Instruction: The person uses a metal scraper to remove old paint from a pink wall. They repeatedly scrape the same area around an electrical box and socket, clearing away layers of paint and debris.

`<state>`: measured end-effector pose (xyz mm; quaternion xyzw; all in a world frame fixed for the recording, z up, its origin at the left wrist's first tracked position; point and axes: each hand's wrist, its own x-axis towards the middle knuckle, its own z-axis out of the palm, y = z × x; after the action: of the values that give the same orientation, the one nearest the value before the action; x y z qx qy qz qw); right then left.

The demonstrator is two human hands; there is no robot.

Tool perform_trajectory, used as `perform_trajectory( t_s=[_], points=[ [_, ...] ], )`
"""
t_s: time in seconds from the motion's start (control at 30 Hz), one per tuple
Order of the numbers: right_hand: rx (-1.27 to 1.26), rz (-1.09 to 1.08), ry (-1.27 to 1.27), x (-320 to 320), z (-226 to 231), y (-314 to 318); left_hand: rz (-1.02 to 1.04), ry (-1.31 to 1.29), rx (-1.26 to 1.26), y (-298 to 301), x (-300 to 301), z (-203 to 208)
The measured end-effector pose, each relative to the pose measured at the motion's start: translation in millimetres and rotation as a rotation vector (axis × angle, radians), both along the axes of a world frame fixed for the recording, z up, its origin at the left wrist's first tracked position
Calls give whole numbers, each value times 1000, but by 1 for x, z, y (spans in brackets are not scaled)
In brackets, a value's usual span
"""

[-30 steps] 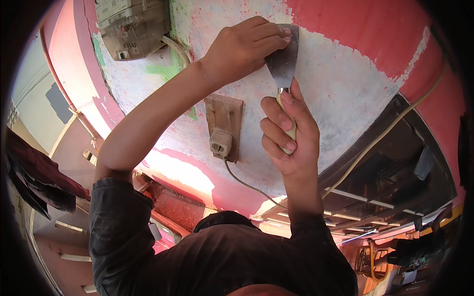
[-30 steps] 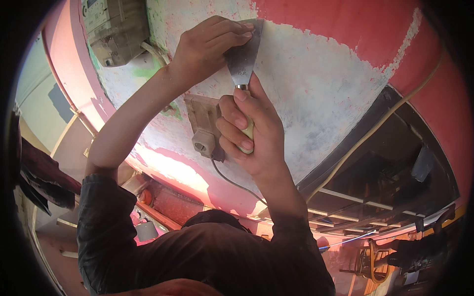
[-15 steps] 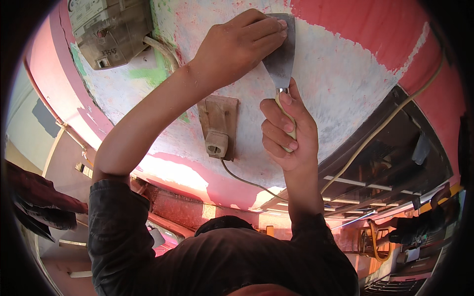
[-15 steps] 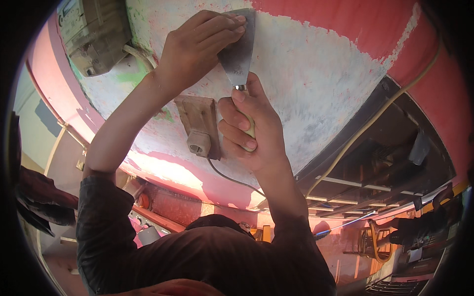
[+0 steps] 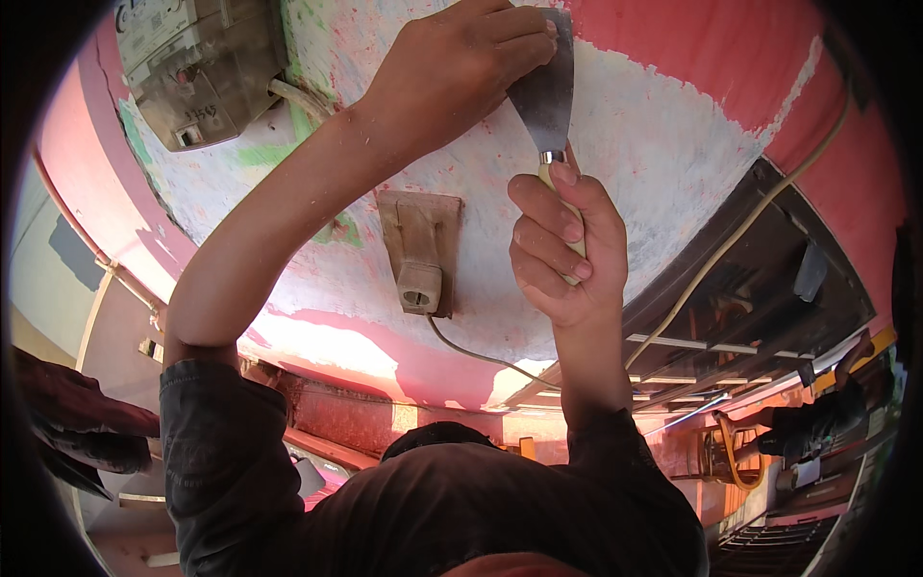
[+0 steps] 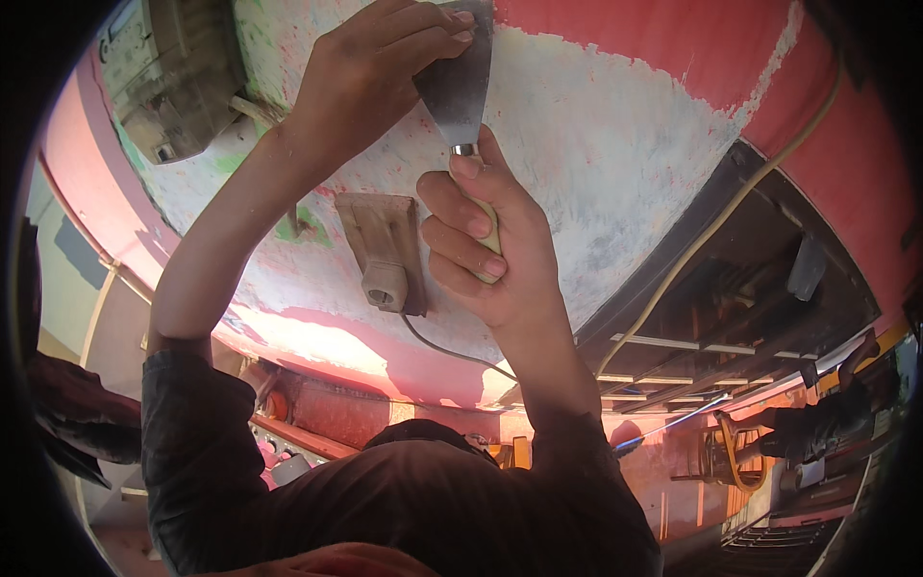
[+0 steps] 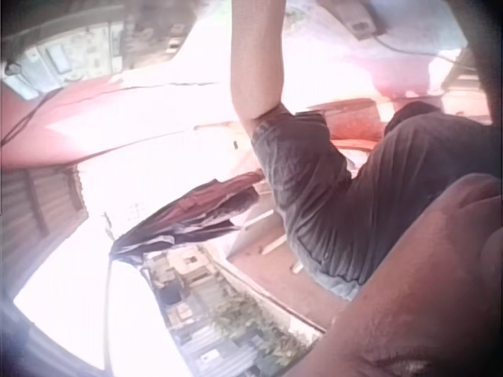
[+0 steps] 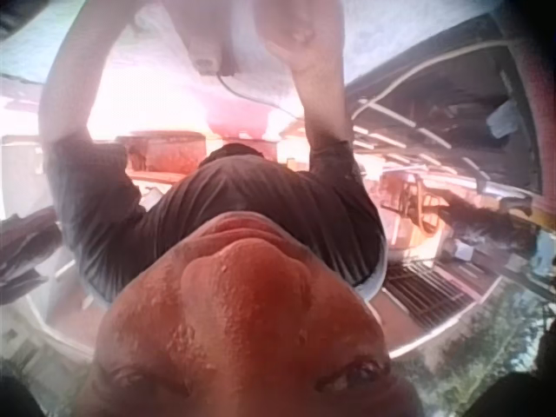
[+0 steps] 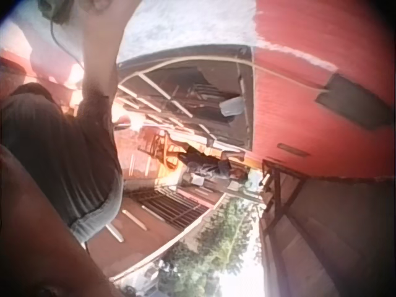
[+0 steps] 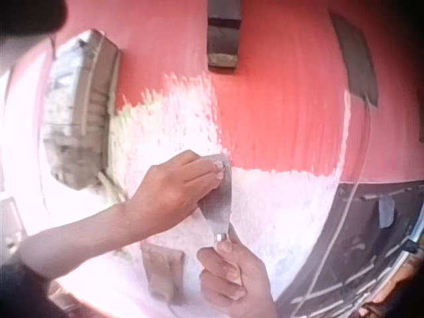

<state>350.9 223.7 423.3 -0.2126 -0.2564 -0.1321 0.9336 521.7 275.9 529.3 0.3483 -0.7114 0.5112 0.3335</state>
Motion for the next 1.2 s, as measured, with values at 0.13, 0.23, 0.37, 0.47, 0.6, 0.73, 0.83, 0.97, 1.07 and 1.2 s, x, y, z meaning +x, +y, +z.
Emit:
perform_trajectory(
  t_s=[0.13, 0.23, 0.37, 0.47, 0.6, 0.73, 0.83, 0.97, 1.07, 1.2],
  points=[
    [-33, 68, -70, 11, 18, 2, -35, 19, -34, -5, 10, 8],
    [-21, 30, -58, 10, 9, -1, -108, 26, -42, -8, 9, 3],
    [-34, 58, -81, 19, 22, 1, -33, 22, -41, 0, 11, 15],
    [5, 34, -27, 10, 11, 8, -68, 16, -71, -10, 18, 4],
    [-68, 62, -81, 20, 26, -6, -118, 43, -45, -2, 12, 15],
    [1, 28, -43, 23, 22, 5, -93, 26, -84, -6, 24, 13],
    [-39, 15, -33, 20, 22, 10, -42, 21, -30, 7, 16, 16],
    [-37, 25, -70, 27, 42, 3, -67, 19, -68, 0, 15, 35],
    [-58, -43, -28, 25, 37, 3, -46, 10, -64, -1, 17, 22],
    [-58, 30, -61, 36, 66, -1, -20, 28, -145, -2, 21, 57]
  ],
)
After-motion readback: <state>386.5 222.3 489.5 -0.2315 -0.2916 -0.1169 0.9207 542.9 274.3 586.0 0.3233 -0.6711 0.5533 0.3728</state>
